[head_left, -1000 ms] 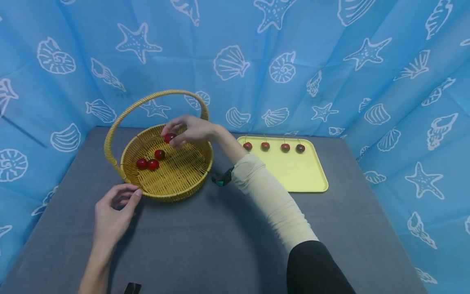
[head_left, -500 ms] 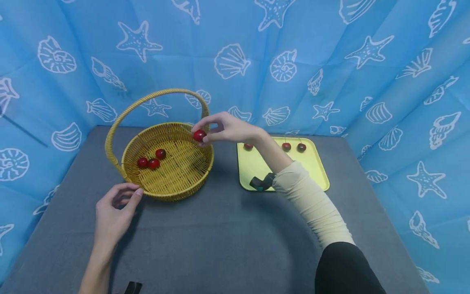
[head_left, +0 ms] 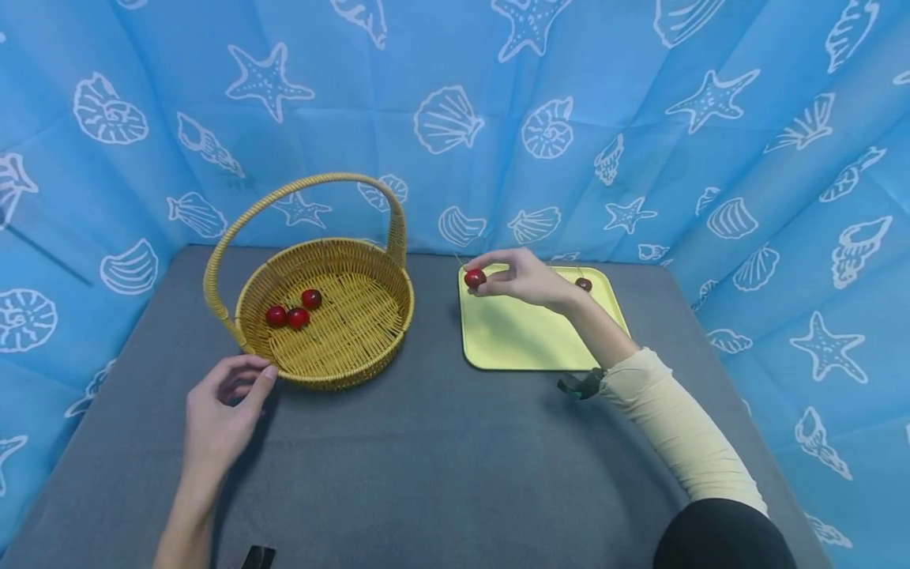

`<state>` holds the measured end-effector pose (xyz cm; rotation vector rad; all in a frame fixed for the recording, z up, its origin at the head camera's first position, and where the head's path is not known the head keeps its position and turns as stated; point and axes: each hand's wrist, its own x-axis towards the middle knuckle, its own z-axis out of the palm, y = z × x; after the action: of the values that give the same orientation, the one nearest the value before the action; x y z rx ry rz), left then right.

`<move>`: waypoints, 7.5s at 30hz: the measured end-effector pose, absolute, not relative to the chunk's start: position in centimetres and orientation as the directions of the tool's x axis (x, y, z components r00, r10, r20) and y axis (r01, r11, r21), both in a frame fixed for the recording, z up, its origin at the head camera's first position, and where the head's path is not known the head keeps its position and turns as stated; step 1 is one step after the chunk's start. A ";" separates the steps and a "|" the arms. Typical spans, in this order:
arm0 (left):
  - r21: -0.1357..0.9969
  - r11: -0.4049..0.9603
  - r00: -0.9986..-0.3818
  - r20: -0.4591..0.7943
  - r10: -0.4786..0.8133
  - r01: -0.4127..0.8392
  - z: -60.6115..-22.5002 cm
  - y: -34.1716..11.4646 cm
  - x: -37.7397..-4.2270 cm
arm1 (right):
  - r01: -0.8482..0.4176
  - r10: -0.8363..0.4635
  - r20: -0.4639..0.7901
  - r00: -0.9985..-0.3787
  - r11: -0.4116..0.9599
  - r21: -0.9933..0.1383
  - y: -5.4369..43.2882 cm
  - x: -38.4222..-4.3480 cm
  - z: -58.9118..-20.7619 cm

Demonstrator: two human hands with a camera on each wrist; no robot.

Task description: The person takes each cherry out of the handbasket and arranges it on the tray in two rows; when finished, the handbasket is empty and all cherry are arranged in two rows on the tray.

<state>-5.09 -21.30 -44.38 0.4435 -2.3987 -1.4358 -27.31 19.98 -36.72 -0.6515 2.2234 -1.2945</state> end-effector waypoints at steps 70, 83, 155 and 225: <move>0.885 0.454 -0.904 0.106 -0.414 -0.104 -44.4 -21.4 -5.2 | -0.343 -0.599 -0.015 -0.801 0.479 -0.808 17.5 -26.1 -38.7; 0.882 0.461 -0.904 0.112 -0.412 -0.101 -44.4 -21.3 -5.1 | -0.391 -0.665 0.034 -0.746 0.397 -0.830 13.7 -25.8 -36.4; 0.882 0.466 -0.896 0.153 -0.416 -0.066 -44.6 -21.3 -5.3 | 0.021 -0.709 -0.505 -0.492 0.570 -0.821 -6.2 -29.8 -38.2; 0.891 0.445 -0.900 0.122 -0.419 -0.087 -44.4 -21.3 -5.1 | -0.329 -0.892 -0.167 -0.421 0.321 -0.888 9.7 -28.5 -31.7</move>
<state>-5.08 -21.29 -44.43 0.4321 -2.3758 -1.4379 -28.53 9.71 -31.74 -1.0763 1.9135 -1.0644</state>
